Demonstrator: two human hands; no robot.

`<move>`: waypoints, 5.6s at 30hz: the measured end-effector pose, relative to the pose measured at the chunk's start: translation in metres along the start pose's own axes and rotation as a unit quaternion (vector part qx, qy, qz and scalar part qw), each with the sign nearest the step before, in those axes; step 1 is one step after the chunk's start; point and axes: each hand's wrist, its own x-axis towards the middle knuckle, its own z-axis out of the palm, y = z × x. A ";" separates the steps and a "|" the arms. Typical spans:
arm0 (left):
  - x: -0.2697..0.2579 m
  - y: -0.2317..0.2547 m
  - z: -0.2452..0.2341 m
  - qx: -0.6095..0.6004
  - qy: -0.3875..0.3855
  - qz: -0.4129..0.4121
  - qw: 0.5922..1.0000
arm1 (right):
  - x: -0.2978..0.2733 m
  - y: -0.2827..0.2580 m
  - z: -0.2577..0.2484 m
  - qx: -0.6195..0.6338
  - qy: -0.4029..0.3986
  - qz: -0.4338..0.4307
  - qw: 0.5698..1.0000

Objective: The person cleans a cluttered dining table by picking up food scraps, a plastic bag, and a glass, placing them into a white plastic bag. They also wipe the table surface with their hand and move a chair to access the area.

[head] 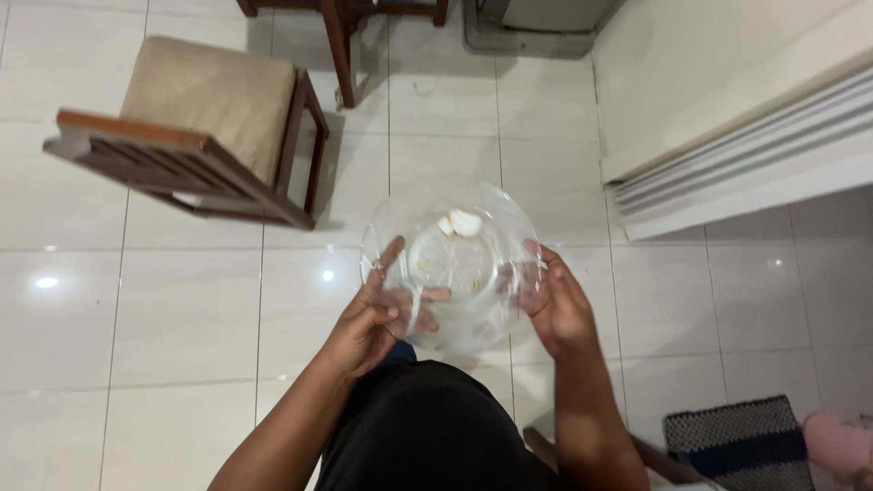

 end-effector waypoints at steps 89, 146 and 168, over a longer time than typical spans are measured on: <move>0.790 0.396 -0.417 -0.071 0.341 0.096 0.932 | 1.142 -0.107 -0.042 -0.298 -0.098 -0.057 0.948; 0.762 0.396 -0.363 -0.075 0.437 0.179 0.879 | 1.404 0.054 0.095 -0.068 -0.113 0.286 0.949; 0.694 0.390 -0.296 -0.091 0.460 0.117 0.875 | 1.188 -0.138 0.023 -0.277 -0.297 -0.021 0.913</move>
